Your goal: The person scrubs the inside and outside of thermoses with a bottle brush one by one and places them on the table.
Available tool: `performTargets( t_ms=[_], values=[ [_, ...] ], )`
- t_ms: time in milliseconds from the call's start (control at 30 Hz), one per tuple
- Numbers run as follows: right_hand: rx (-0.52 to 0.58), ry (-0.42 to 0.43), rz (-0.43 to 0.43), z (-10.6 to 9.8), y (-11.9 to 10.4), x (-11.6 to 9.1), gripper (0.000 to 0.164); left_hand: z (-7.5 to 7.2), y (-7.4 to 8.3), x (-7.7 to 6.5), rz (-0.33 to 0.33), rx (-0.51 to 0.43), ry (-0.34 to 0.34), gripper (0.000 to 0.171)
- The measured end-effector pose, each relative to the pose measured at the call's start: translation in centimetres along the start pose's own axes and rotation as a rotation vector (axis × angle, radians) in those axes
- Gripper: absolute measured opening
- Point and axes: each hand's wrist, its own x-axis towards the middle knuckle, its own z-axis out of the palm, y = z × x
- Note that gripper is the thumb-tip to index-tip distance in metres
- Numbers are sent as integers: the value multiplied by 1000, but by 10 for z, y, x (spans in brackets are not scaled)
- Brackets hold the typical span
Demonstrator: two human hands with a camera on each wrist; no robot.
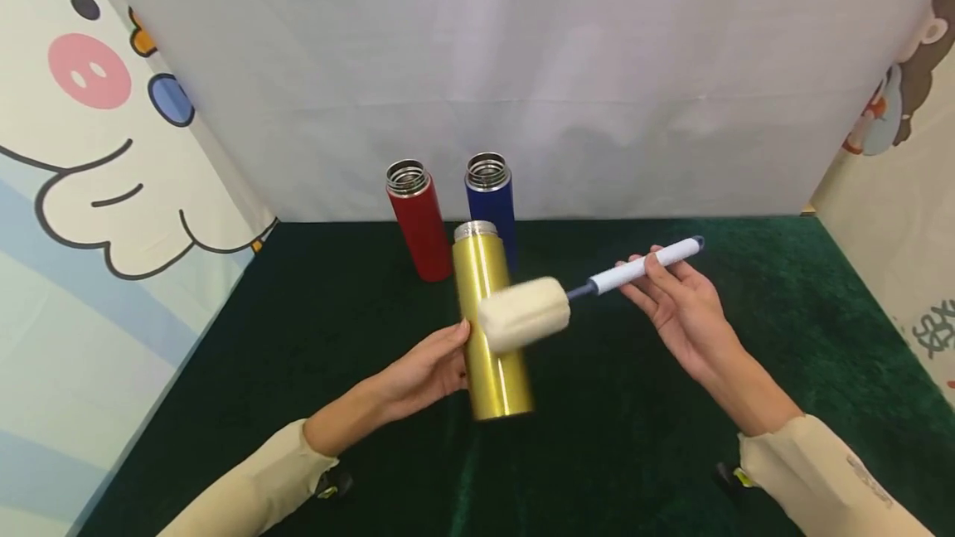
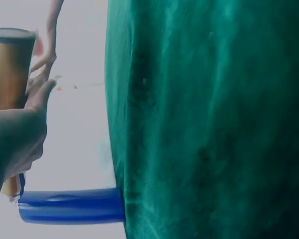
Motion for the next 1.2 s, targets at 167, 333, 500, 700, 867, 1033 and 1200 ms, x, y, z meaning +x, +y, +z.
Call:
performTargets(
  t_ms=[167,333,500,700,867,1033,1200],
  values=[
    [167,47,25,3,-4,5,12,1,-4,-2,-20,69,-62,52],
    [33,-31,128,-5,2,-2,20,0,1,-3,38,13,-16,56],
    [-109,-114,165,-12,7,-5,28,0,5,-2,70,-51,33,54],
    [106,-41,90,-2,3,7,19,2,-5,-4,4,45,-33,49],
    [151,-13,97,-2,3,8,17,4,-4,-6,-7,4,-60,51],
    [-14,-65,184,-12,8,-2,24,1,3,-5,85,-65,15,47],
    [-113,-125,228,-19,10,-4,31,1,5,-2,86,-92,41,48]
  ],
)
